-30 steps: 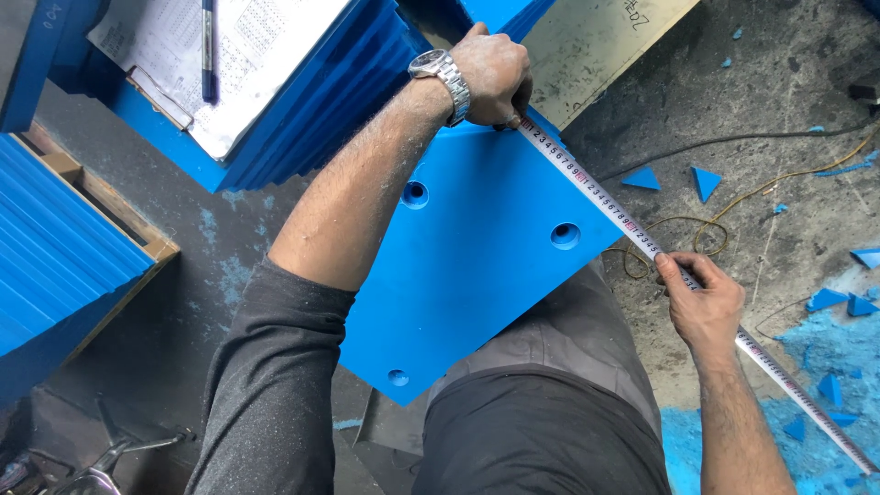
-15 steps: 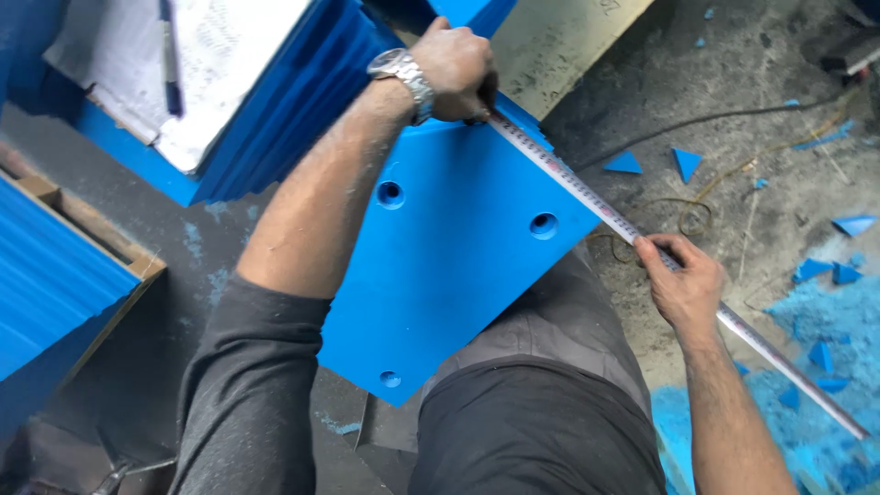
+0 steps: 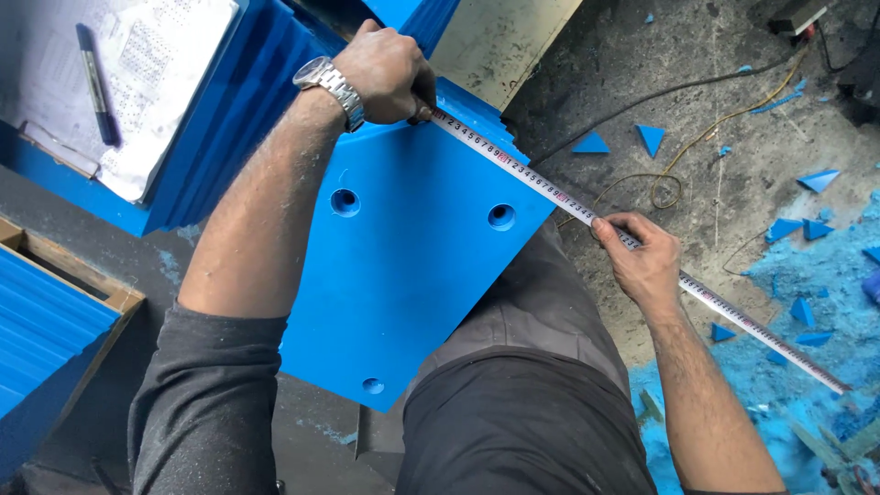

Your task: Measuring blue plastic parts with a tape measure and organizing them in a workshop environment.

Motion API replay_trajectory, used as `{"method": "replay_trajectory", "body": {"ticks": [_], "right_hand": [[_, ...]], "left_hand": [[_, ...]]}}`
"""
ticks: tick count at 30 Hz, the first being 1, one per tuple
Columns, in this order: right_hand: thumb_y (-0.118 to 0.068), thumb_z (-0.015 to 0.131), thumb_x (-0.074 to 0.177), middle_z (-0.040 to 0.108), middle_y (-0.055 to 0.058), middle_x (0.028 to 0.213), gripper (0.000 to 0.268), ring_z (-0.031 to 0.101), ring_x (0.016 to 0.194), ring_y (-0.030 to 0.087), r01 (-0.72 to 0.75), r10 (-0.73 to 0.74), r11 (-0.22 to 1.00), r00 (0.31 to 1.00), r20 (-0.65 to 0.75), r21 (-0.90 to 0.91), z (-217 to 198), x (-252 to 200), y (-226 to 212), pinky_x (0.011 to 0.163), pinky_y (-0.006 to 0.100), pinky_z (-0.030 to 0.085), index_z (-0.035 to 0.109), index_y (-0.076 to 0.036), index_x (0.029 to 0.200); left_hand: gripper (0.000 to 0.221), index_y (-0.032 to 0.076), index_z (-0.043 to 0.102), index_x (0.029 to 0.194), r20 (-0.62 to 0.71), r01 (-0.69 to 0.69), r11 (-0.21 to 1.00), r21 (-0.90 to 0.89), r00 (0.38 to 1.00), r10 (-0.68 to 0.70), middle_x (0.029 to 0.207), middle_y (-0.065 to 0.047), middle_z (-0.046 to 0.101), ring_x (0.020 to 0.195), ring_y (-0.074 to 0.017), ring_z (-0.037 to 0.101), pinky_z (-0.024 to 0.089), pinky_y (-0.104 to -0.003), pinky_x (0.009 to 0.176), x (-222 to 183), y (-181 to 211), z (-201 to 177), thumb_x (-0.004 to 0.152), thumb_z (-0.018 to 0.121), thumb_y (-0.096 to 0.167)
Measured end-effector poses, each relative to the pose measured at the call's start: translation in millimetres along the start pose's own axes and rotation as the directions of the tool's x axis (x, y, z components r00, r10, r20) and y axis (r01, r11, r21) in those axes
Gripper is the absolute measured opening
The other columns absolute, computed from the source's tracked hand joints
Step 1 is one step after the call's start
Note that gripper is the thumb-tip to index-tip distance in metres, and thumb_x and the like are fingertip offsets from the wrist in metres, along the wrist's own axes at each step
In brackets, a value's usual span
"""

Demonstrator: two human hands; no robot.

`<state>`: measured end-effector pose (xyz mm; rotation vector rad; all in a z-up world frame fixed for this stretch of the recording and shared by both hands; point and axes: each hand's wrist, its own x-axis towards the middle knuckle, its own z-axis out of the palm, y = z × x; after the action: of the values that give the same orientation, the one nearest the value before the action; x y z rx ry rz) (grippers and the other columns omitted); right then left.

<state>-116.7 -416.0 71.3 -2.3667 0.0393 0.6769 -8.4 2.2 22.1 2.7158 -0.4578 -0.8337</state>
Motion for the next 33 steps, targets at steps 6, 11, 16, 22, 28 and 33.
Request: {"method": "replay_trajectory", "body": {"ticks": [6,11,16,22,28,33], "right_hand": [[-0.028,0.077,0.099,0.068,0.006,0.079,0.028,0.05,0.058,0.012,0.026,-0.026,1.0,1.0,-0.007,-0.013,0,1,3,0.051,0.028,0.037,0.077,-0.001,0.105],[-0.022,0.078,0.098,0.072,0.007,0.083,0.023,0.051,0.057,0.013,0.089,-0.091,0.995,0.995,-0.041,-0.036,0,0,3,0.05,0.028,0.038,0.078,0.0,0.104],[-0.021,0.079,0.098,0.069,0.006,0.082,0.022,0.049,0.057,0.013,0.082,-0.082,0.997,0.996,-0.035,-0.015,1,-1,2,0.05,0.028,0.036,0.077,0.0,0.104],[-0.024,0.078,0.098,0.072,0.008,0.086,0.025,0.051,0.058,0.013,0.099,-0.099,0.995,0.994,-0.037,-0.015,2,0,5,0.05,0.028,0.037,0.077,0.0,0.103],[-0.02,0.077,0.099,0.071,0.005,0.086,0.02,0.052,0.062,0.014,0.062,-0.063,0.998,0.997,-0.054,-0.014,2,-2,-4,0.056,0.028,0.039,0.077,0.0,0.102],[-0.021,0.076,0.1,0.07,0.006,0.083,0.023,0.051,0.06,0.014,-0.001,0.002,1.0,1.0,-0.023,0.026,0,-4,-10,0.054,0.027,0.039,0.077,0.001,0.106]], "left_hand": [[0.023,0.021,0.082,0.105,-0.005,0.006,1.0,0.01,1.0,-0.006,0.088,-0.001,0.077,0.081,-0.0201,0.066,0.039,-0.047,0.099,0,-1,1,0.084,0.086,0.028],[0.024,0.022,0.082,0.106,0.003,0.013,1.0,0.022,1.0,-0.013,0.086,-0.001,0.078,0.083,-0.0198,0.066,0.039,-0.047,0.098,1,-4,6,0.084,0.086,0.032],[0.023,0.021,0.082,0.107,0.007,-0.005,0.999,0.038,1.0,0.005,0.087,-0.002,0.078,0.082,-0.0199,0.067,0.04,-0.047,0.099,2,-5,6,0.085,0.086,0.029],[0.028,0.021,0.082,0.107,0.024,0.014,1.0,0.023,1.0,-0.015,0.087,-0.001,0.078,0.084,-0.0191,0.067,0.039,-0.046,0.098,1,-3,3,0.085,0.087,0.037],[0.03,0.025,0.082,0.107,0.056,0.023,0.996,0.082,0.998,-0.027,0.09,0.001,0.078,0.088,-0.022,0.068,0.039,-0.048,0.099,5,-4,4,0.081,0.086,0.04],[0.031,0.026,0.083,0.1,0.004,-0.04,0.995,0.086,0.999,0.039,0.091,0.002,0.076,0.087,-0.0245,0.068,0.041,-0.049,0.092,8,-9,7,0.078,0.088,0.046]]}}
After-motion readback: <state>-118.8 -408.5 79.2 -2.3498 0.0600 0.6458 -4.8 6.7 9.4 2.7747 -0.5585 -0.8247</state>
